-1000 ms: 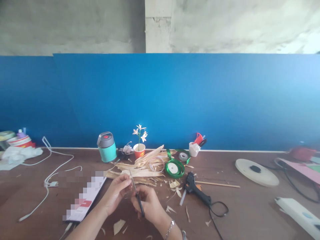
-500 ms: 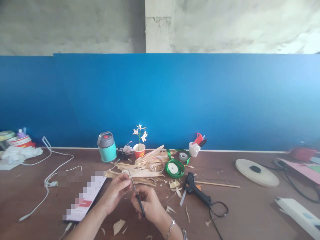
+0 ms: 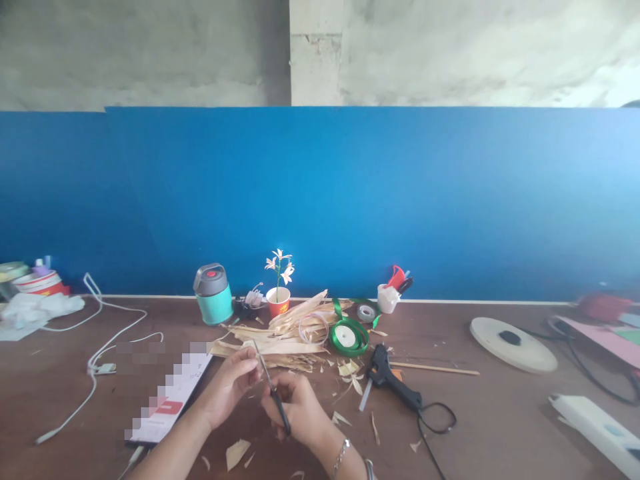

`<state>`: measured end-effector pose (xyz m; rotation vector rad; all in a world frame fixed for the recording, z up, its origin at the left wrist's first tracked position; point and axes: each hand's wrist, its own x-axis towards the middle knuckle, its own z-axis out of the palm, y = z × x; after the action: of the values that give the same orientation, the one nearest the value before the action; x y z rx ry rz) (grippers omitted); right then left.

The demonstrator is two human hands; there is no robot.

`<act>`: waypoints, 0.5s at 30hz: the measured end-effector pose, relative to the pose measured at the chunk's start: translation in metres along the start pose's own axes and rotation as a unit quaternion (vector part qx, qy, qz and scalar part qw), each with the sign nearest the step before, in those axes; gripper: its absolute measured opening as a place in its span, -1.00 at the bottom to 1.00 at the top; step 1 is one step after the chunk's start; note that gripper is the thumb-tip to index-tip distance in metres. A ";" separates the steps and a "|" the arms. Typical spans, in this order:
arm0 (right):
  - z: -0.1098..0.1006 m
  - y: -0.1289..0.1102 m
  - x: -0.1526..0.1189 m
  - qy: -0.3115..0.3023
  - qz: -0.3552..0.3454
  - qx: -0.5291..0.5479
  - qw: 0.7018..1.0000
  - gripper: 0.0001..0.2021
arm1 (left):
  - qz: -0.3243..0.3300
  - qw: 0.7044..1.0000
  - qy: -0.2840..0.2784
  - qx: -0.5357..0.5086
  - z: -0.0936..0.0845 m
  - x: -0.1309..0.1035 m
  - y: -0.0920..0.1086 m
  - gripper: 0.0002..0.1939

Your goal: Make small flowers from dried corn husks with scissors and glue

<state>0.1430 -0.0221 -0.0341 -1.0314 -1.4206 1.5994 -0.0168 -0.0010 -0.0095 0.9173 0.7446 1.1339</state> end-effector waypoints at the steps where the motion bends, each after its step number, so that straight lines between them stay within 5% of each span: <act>1: 0.000 -0.001 0.000 -0.003 0.001 0.004 1.000 -0.76 | 0.002 1.000 -0.003 0.003 0.000 0.000 0.000 -0.84; 15: -0.002 -0.001 0.000 -0.022 0.013 0.019 0.999 -0.66 | -0.002 1.000 -0.023 -0.001 -0.004 0.001 0.000 -0.83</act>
<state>0.1447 -0.0211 -0.0333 -1.0024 -1.4059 1.6720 -0.0202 0.0013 -0.0118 0.9359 0.7079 1.1059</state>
